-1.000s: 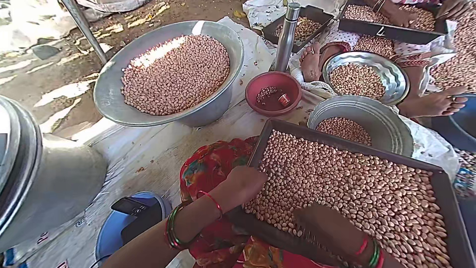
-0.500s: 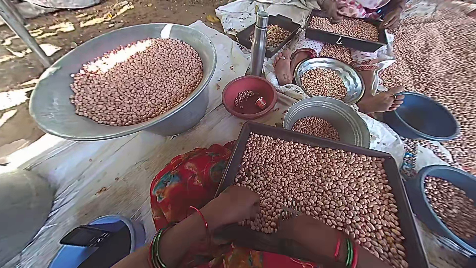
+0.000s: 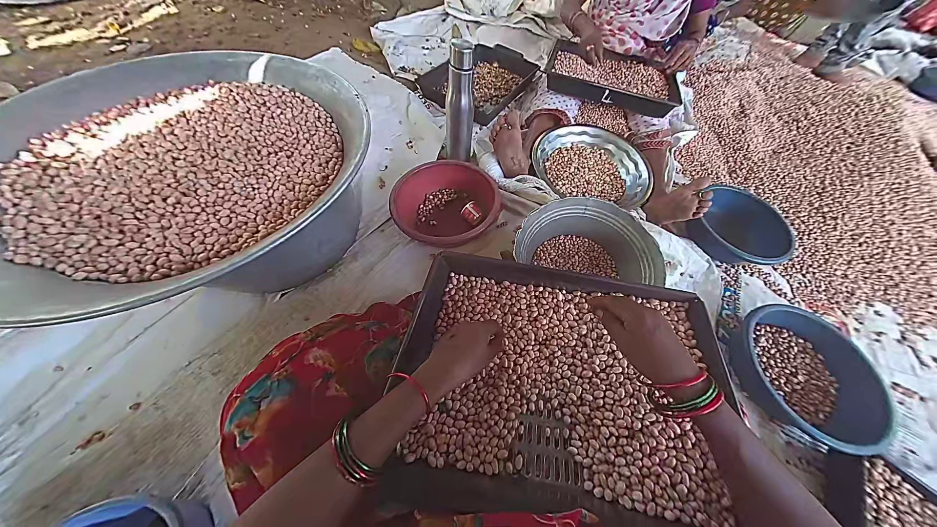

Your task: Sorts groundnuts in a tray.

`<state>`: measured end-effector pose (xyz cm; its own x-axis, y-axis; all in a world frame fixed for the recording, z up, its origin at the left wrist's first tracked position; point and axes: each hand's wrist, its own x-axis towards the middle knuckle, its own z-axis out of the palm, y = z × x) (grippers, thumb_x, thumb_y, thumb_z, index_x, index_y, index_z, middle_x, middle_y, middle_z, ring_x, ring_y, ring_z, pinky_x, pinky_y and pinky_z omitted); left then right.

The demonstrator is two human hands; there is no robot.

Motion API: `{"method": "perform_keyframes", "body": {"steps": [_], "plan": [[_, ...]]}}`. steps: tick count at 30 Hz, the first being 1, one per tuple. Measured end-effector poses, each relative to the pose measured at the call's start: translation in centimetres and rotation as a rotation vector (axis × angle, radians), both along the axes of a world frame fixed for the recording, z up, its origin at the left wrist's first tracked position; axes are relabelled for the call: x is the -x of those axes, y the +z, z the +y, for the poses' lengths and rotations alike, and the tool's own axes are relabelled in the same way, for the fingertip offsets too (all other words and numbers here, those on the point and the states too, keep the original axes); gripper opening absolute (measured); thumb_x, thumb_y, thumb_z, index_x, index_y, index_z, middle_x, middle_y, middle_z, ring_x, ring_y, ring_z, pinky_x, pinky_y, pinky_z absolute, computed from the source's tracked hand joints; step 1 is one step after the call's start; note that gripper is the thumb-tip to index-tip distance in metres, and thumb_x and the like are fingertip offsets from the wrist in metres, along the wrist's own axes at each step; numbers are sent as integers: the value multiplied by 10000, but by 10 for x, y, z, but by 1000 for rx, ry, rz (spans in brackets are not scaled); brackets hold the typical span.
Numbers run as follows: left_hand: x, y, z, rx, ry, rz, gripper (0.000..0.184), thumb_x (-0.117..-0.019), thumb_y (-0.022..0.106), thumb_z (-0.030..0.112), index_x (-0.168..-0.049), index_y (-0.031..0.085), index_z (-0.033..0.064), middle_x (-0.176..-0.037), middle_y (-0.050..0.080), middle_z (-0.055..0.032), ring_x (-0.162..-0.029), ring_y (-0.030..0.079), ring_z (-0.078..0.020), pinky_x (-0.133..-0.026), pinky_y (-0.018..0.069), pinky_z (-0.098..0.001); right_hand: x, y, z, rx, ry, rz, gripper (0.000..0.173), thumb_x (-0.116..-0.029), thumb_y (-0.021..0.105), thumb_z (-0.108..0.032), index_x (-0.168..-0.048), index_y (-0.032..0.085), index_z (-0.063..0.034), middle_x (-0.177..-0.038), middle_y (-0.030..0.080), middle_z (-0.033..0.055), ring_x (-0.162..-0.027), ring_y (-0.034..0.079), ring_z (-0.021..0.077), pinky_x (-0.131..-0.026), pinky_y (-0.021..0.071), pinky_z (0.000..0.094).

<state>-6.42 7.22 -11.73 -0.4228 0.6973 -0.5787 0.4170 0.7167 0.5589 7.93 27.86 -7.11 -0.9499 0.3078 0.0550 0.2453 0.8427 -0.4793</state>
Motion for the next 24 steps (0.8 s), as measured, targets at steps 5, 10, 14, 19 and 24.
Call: {"method": "perform_keyframes", "body": {"steps": [5, 10, 14, 19, 24], "plan": [[-11, -3, -2, -13, -104, -98, 374, -1116, 425, 252, -1319, 633, 17, -1242, 660, -220, -1190, 615, -372, -1028, 431, -584, -8, 3, -3, 27, 38, -142, 294, -1050, 487, -60, -1188, 718, 57, -1137, 730, 257, -1058, 714, 419, -934, 534, 568], [-33, 0, -2, -9, -176, -201, 355, -1108, 447, 258, -1274, 650, 18, -1130, 671, -219, -1044, 633, -359, -933, 458, -573, -28, 10, -3, 5, 54, -289, 284, -1051, 499, -79, -1158, 731, 45, -1108, 738, 250, -1018, 721, 433, -877, 538, 607], [-48, 0, 3, -44, -187, -261, 353, -1101, 473, 268, -1280, 657, 25, -1131, 678, -205, -1039, 642, -337, -941, 475, -545, -44, 26, -7, -27, 95, -681, 330, -1094, 443, -141, -1239, 692, 20, -1186, 708, 260, -1109, 681, 459, -921, 503, 635], [-65, -3, 12, -45, -249, -326, 363, -1103, 466, 285, -1305, 649, 45, -1117, 682, -188, -1009, 645, -313, -917, 486, -528, -64, 31, -11, -77, 77, -1029, 328, -1107, 416, -164, -1268, 646, 5, -1192, 683, 278, -1124, 657, 481, -897, 493, 645], [-82, -10, 24, -95, -223, -446, 355, -1105, 457, 303, -1221, 656, 33, -936, 623, -110, -793, 559, -205, -756, 468, -412, -91, 10, -21, -134, 15, -972, 293, -1072, 484, -116, -1279, 648, 10, -1210, 664, 285, -1068, 670, 481, -848, 520, 614]]}}
